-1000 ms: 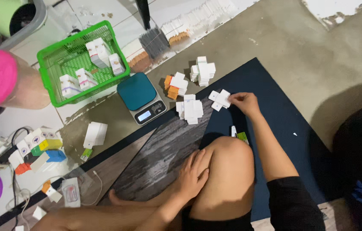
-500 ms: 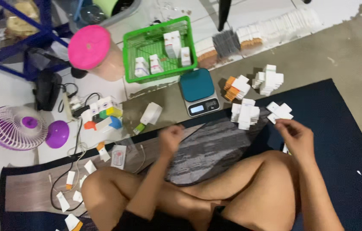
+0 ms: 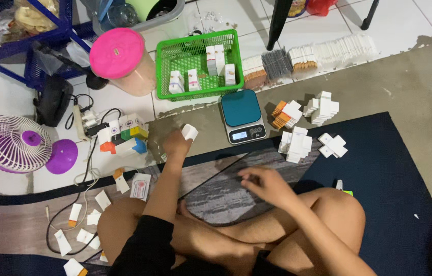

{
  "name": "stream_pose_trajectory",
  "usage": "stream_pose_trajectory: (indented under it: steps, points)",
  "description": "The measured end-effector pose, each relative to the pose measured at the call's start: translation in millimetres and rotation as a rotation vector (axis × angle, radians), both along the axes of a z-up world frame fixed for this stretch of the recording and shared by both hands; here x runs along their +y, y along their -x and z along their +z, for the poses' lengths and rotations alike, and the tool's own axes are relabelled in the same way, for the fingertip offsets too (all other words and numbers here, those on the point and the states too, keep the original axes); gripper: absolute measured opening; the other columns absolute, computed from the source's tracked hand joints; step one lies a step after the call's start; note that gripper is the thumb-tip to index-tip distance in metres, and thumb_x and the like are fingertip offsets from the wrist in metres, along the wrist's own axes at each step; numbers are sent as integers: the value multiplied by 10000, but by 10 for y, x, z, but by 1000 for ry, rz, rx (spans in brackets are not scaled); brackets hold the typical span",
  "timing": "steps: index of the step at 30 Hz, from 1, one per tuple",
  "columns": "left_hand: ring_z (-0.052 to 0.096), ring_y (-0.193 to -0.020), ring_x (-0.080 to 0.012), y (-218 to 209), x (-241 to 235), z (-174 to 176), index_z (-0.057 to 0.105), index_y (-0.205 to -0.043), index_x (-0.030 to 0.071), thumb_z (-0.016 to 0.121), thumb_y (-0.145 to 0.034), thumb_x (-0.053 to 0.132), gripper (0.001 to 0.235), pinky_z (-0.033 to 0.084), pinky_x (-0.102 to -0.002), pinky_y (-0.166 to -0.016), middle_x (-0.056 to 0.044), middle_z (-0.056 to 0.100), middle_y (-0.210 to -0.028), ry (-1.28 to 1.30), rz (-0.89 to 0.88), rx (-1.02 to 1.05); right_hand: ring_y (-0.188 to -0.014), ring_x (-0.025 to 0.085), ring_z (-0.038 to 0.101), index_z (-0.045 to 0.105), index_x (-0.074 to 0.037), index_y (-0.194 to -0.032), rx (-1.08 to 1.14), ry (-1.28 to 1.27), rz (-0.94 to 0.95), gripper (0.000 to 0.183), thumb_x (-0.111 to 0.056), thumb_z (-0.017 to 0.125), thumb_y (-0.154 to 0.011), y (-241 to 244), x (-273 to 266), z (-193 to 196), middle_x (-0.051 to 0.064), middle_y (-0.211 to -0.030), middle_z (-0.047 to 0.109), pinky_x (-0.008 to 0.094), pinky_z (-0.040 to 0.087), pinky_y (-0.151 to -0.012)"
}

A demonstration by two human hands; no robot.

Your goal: The person sits on a mat and repeatedly picks up small white boxes, places them on a digital scale, and then moves them to a green basket or a pile on the floor. The person handles the boxes one by one, using the scale to measure their weight before sorting them.

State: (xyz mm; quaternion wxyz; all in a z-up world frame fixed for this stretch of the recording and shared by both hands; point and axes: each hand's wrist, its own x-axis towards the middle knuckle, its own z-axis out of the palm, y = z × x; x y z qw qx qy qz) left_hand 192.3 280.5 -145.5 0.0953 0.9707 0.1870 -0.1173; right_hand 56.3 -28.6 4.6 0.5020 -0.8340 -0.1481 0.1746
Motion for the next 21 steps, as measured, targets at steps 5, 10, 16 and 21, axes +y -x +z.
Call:
stream_pose_trajectory:
  steps: [5, 10, 16, 21]
  points:
    - [687, -1011, -330, -64, 18, 45, 636, -1245, 80, 685, -844, 433, 536, 575, -486, -811, -156, 689, -1108, 18, 44, 36, -913, 412, 697, 732, -110, -1059, -31, 13, 116, 266, -213, 703, -815, 8, 232, -269, 161, -938, 750, 494, 549, -782]
    - [685, -1042, -308, -58, 9, 17, 638, -1267, 107, 687, -858, 413, 513, 568, -455, -832, -139, 687, -1135, 12, 38, 27, -919, 424, 697, 723, -52, -1054, 49, -10, 104, 275, -195, 686, -822, -2, 249, -490, 186, -963, 745, 486, 553, -776]
    - [679, -1019, -343, -32, 105, -148, 659, -1216, 52, 693, -848, 457, 548, 562, -479, -846, -171, 685, -1100, -14, -75, -77, -1005, 405, 677, 733, -118, -1076, 125, 98, 83, 276, -255, 680, -842, -119, 143, -925, 167, -996, 741, 499, 536, -869]
    - [700, -958, -312, -29, 185, -209, 710, -1145, 84, 718, -826, 457, 491, 566, -448, -809, -135, 723, -1024, 61, -31, -137, -1032, 431, 660, 724, -94, -1135, 189, 120, 75, 321, -252, 655, -864, -204, 146, -836, 207, -1075, 719, 513, 536, -876]
